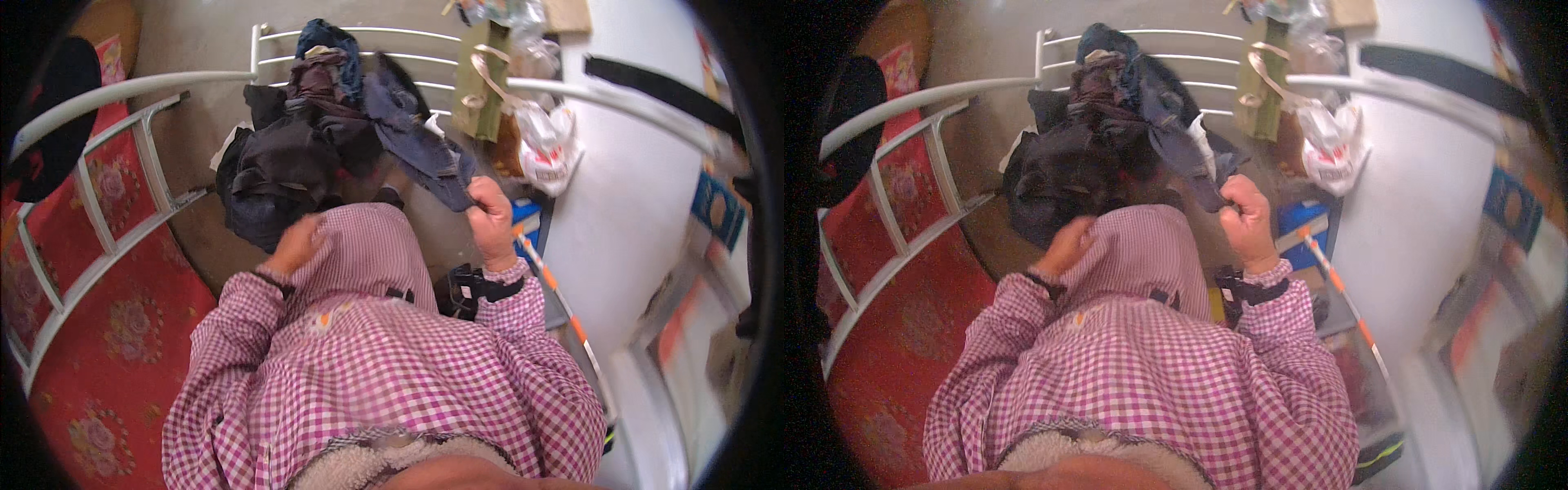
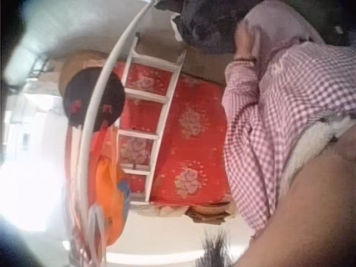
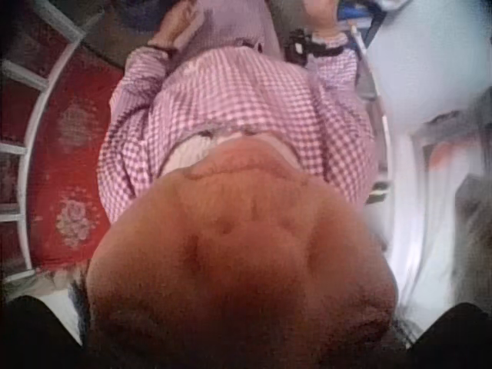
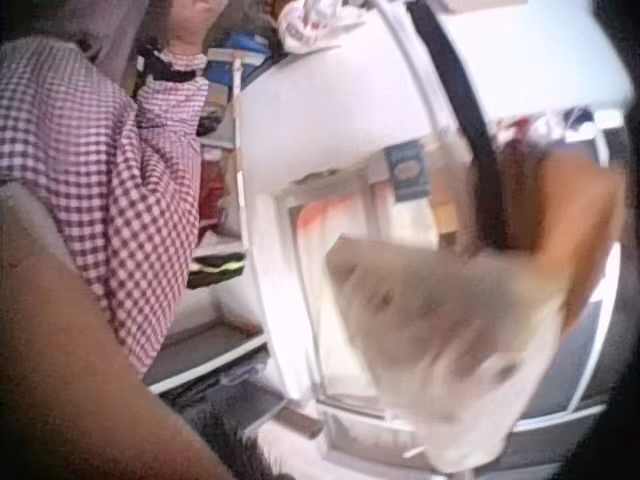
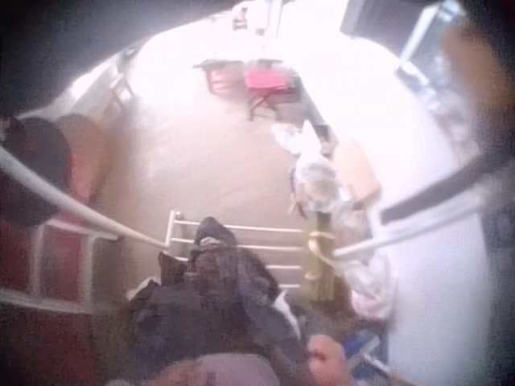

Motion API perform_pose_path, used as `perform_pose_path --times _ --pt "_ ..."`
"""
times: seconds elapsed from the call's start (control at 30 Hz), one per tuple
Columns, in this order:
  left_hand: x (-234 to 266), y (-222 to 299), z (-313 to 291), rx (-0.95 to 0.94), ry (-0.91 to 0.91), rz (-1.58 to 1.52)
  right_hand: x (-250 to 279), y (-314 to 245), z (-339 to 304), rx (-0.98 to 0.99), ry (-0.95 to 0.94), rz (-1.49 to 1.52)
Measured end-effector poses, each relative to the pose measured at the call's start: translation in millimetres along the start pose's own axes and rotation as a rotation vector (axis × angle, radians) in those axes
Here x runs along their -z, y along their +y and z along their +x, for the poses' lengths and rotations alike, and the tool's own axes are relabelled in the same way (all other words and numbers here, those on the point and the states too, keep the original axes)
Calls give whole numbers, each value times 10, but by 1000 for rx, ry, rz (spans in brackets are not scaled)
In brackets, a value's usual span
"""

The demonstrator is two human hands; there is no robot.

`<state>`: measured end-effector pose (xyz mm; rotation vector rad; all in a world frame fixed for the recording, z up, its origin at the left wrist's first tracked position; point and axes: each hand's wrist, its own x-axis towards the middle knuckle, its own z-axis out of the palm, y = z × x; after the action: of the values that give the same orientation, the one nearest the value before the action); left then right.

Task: The person folds several garments by hand, including a black jacket, a gray sweatshirt, and a pair of jeans, then places them on a shelf. The person also briefly handles a small gray cloth item.

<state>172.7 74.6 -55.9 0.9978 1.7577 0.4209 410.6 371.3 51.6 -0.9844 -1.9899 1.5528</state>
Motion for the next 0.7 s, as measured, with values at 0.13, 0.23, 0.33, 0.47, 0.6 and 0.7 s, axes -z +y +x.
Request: perform_pose_path --times 0.13,0.23,0.33,0.47,0.6,0.7 --pt "766 1106 317 -332 154 -57 370 -1078 -663 61 71 64" --pt "1040 1936 254 -659 72 20 453 -1813 -1193 113 125 53" --pt "1055 2578 24 -955 -218 -43 382 -2480 -1601 132 237 20" --pt "757 3160 -294 -1139 -410 -174 337 -3169 -2111 254 425 58" --pt "533 3530 -315 -872 -571 -463 364 -3618 -2619 634 537 243" --pt "236 3873 -309 -915 -455 -237 494 -3993 -3081 774 578 232"
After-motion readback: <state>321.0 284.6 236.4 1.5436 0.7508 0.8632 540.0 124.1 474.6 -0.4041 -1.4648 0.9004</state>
